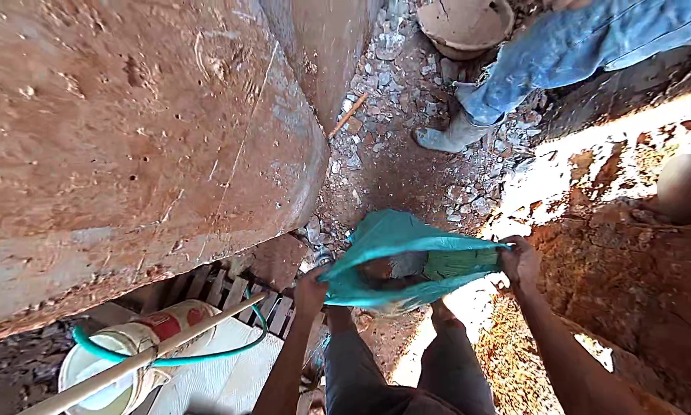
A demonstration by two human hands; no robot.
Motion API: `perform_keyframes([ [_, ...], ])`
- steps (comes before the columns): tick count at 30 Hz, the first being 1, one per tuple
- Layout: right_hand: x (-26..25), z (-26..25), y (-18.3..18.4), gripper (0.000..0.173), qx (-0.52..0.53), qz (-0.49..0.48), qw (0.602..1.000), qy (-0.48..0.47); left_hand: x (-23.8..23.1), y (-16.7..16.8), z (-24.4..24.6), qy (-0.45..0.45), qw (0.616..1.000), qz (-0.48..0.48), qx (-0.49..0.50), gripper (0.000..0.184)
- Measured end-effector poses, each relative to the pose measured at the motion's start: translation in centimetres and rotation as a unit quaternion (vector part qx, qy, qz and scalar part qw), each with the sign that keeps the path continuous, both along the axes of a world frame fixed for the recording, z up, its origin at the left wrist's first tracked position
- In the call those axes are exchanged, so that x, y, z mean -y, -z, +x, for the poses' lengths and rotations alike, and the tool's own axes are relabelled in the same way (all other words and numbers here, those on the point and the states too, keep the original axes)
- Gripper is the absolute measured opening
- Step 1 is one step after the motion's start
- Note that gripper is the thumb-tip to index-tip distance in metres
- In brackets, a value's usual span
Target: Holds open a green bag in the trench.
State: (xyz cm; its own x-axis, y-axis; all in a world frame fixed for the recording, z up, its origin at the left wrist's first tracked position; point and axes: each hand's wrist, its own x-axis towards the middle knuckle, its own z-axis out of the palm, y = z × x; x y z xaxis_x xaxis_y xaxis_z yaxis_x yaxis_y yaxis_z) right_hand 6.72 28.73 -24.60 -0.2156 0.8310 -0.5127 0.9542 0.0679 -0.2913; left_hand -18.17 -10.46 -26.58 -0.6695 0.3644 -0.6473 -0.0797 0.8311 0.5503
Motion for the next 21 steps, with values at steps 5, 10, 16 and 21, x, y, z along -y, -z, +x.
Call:
perform_keyframes([
  [5, 0.6, 2.2, 3.9, 0.035, -0.143, 0.041, 0.980, 0.135, -1.9, 1.4, 4.7, -0.370, 0.926, 0.059, -0.038, 0.041],
  [10, 0.5, -4.4, 8.0, 0.049, -0.492, -0.142, 0.803, 0.304, -5.9, 3.8, 3.8, -0.571, 0.723, 0.382, 0.071, 0.043],
  [16, 8.1, -0.6, 5.3, 0.054, -0.590, -0.247, 0.681, 0.356, -6.3, 4.5, 9.6, -0.363, 0.737, 0.542, 0.176, 0.057],
  [21, 12.4, 10.3, -0.2, 0.060, -0.518, -0.271, 0.736, 0.341, -2.0, -1.9, 16.4, -0.491, 0.769, 0.383, 0.142, 0.057],
])
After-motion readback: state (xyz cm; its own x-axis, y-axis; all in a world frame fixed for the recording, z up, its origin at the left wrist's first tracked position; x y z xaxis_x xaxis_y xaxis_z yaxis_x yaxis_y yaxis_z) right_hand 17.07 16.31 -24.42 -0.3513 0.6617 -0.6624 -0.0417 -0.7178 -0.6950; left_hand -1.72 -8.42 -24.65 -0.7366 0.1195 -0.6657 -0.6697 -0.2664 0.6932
